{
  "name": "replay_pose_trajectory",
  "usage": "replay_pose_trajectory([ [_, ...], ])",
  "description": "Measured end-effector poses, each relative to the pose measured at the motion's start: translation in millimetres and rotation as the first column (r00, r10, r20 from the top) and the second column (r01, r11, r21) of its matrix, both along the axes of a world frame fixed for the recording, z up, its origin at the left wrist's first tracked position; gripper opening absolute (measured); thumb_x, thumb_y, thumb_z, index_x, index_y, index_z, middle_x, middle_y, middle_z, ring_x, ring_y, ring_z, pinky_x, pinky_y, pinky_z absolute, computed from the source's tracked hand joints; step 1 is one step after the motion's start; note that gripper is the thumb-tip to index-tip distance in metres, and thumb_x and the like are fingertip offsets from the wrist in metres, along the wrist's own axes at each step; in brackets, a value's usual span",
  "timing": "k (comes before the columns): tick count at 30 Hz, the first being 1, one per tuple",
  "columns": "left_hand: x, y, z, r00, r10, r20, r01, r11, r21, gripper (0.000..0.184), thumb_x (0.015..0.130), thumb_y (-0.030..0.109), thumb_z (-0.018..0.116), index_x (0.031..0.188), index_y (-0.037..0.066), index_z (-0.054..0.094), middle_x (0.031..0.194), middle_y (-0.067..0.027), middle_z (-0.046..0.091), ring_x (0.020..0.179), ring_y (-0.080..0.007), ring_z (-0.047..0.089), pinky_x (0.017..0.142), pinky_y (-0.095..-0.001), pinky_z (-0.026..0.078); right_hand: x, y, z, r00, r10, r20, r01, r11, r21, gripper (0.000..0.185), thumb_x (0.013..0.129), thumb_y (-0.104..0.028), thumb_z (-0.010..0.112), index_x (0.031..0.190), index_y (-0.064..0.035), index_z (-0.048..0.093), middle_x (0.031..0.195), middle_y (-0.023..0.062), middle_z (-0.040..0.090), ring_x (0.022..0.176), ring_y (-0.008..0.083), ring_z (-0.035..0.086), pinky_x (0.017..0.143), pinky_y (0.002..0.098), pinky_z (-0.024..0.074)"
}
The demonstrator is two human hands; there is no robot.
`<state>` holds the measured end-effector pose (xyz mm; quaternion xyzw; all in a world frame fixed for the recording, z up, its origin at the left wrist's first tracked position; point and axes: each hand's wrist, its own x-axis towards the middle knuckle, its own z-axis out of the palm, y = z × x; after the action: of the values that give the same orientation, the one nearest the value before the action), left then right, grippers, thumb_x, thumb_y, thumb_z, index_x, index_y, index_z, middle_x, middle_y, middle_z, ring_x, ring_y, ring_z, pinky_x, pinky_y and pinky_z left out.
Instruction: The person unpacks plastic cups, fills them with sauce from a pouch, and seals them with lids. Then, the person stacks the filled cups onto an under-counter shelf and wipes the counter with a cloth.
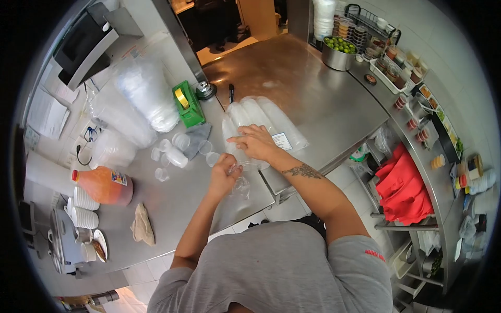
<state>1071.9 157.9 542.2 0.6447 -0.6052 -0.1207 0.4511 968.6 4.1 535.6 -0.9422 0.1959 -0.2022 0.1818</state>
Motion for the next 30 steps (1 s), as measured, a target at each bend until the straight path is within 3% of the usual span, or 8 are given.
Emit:
replay_pose_trajectory([
  [3, -7, 2, 14, 0.978, 0.167, -0.124, -0.138, 0.967, 0.215, 0.020, 0.075, 0.008, 0.068, 0.085, 0.000, 0.053, 0.084, -0.0153, 0.054, 0.073, -0.0281, 0.056, 0.065, -0.0363, 0.044, -5, -5, 7, 0.996, 0.073, -0.048, -0.072, 0.997, 0.017, 0.032, 0.082, -0.022, 0.062, 0.112, -0.0331, 0.066, 0.119, 0.0026, 0.056, 0.108, 0.0223, 0.050, 0.091, 0.0388, 0.0357],
  [7, -19, -9, 13, 0.972, 0.200, 0.120, -0.223, 0.949, 0.221, 0.023, 0.076, 0.012, 0.068, 0.092, 0.000, 0.055, 0.085, -0.0187, 0.058, 0.077, -0.0332, 0.059, 0.067, -0.0413, 0.046, -2, -19, -2, 0.983, 0.178, 0.049, -0.181, 0.980, 0.079, 0.033, 0.077, -0.022, 0.069, 0.108, -0.0318, 0.068, 0.108, 0.0013, 0.059, 0.104, 0.0221, 0.051, 0.090, 0.0373, 0.0388],
  [12, -23, -14, 4, 0.899, 0.195, 0.392, -0.256, 0.960, 0.109, 0.024, 0.077, 0.013, 0.066, 0.092, -0.002, 0.057, 0.083, -0.0199, 0.058, 0.080, -0.0367, 0.059, 0.069, -0.0465, 0.047, -3, -17, -3, 0.992, 0.098, 0.077, -0.109, 0.982, 0.155, 0.029, 0.072, -0.032, 0.071, 0.101, -0.0291, 0.071, 0.097, -0.0029, 0.061, 0.099, 0.0211, 0.052, 0.089, 0.0351, 0.0394],
  [18, -7, -19, 1, 0.994, 0.113, -0.002, -0.104, 0.921, 0.375, 0.016, 0.077, 0.012, 0.066, 0.080, -0.001, 0.057, 0.089, -0.0183, 0.053, 0.077, -0.0352, 0.056, 0.068, -0.0446, 0.044, -1, -16, -1, 0.996, 0.046, 0.071, -0.055, 0.990, 0.128, 0.025, 0.073, -0.035, 0.070, 0.097, -0.0303, 0.071, 0.093, -0.0039, 0.061, 0.097, 0.0203, 0.053, 0.088, 0.0349, 0.0396],
  [21, -24, -1, -12, 0.993, 0.110, 0.050, -0.119, 0.963, 0.242, 0.014, 0.077, 0.010, 0.065, 0.076, 0.000, 0.056, 0.088, -0.0160, 0.051, 0.077, -0.0339, 0.055, 0.068, -0.0417, 0.044, 3, -19, -2, 0.996, 0.044, 0.082, -0.053, 0.992, 0.114, 0.025, 0.072, -0.036, 0.070, 0.096, -0.0298, 0.071, 0.092, -0.0043, 0.060, 0.097, 0.0198, 0.053, 0.088, 0.0354, 0.0395],
  [24, -42, 16, -1, 0.955, 0.055, 0.292, -0.057, 0.998, -0.001, 0.014, 0.079, 0.010, 0.066, 0.078, 0.001, 0.055, 0.089, -0.0140, 0.049, 0.078, -0.0328, 0.054, 0.068, -0.0400, 0.044, 6, -21, -8, 0.995, 0.049, 0.087, -0.062, 0.987, 0.147, 0.030, 0.071, -0.036, 0.071, 0.101, -0.0294, 0.069, 0.096, -0.0018, 0.060, 0.100, 0.0211, 0.052, 0.089, 0.0359, 0.0395],
  [27, -36, 20, -10, 0.961, -0.003, 0.276, 0.012, 0.999, -0.031, 0.014, 0.078, 0.008, 0.066, 0.079, 0.001, 0.054, 0.088, -0.0130, 0.050, 0.079, -0.0311, 0.054, 0.068, -0.0395, 0.045, 3, -26, -2, 0.979, 0.199, 0.041, -0.203, 0.967, 0.156, 0.041, 0.069, -0.036, 0.074, 0.109, -0.0292, 0.067, 0.104, 0.0037, 0.058, 0.106, 0.0248, 0.049, 0.092, 0.0363, 0.0395],
  [30, -26, 25, -4, 0.998, 0.010, 0.060, -0.014, 0.998, 0.067, 0.012, 0.076, 0.005, 0.064, 0.085, 0.005, 0.055, 0.087, -0.0135, 0.051, 0.083, -0.0336, 0.053, 0.072, -0.0423, 0.044, -3, -19, 15, 0.969, 0.239, -0.055, -0.230, 0.964, 0.134, 0.050, 0.068, -0.032, 0.076, 0.116, -0.0276, 0.063, 0.111, 0.0085, 0.055, 0.111, 0.0287, 0.046, 0.094, 0.0366, 0.0396],
])
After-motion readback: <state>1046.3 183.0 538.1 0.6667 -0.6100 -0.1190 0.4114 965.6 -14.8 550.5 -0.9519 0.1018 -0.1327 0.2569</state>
